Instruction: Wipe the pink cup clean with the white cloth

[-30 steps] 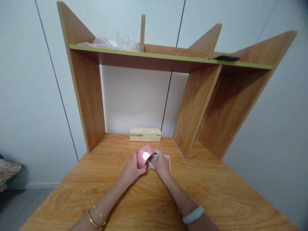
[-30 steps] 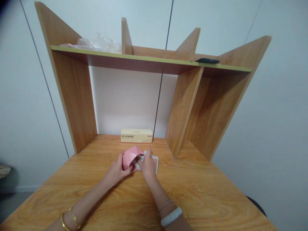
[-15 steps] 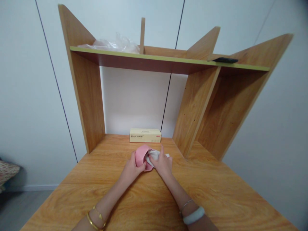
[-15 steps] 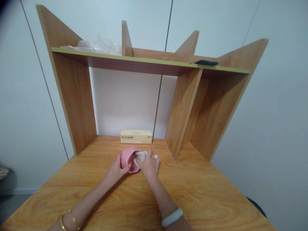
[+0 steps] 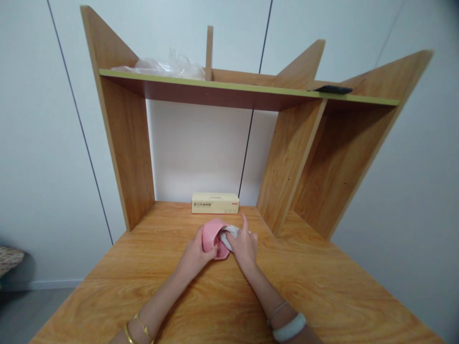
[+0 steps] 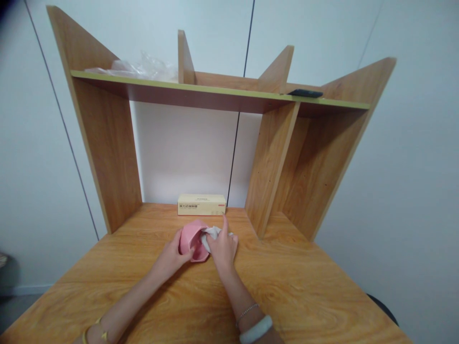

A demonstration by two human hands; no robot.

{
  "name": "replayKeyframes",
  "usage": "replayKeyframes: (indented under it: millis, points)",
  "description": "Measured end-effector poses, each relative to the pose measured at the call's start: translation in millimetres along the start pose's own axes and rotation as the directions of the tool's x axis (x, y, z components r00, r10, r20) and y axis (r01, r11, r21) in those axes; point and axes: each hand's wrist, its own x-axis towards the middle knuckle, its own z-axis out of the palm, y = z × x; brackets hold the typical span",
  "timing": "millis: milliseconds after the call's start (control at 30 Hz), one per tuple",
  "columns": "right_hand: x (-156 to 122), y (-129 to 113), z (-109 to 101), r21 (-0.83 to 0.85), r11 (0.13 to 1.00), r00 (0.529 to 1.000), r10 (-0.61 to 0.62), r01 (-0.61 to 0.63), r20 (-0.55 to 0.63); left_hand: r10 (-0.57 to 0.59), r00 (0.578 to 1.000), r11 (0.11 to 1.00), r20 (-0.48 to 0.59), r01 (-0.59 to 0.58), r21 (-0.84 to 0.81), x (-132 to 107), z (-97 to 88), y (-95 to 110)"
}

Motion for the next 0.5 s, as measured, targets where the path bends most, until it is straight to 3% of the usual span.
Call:
replayKeyframes:
  millis: [133,300,500]
  points:
    - [0,-3,-5,-0.034,0.992,0.992,-0.121,0.120,-0.025,0.014,1.000,1.000,0.022,-0.014,-0.009,-3,-2.1,3]
    - [-1,-2,-1,-0.066,0.995,0.996,-0.064,0.068,0.063,0.058,0.997,0.997,0.050,-0.055,-0.052,-5,-4.7,1]
    - [-4,6,8,0.110,0.992,0.996,-0.075,0.068,0.058,0.015,1.000,0.961,-0.008,-0.017,-0.276,0,4.2,-15]
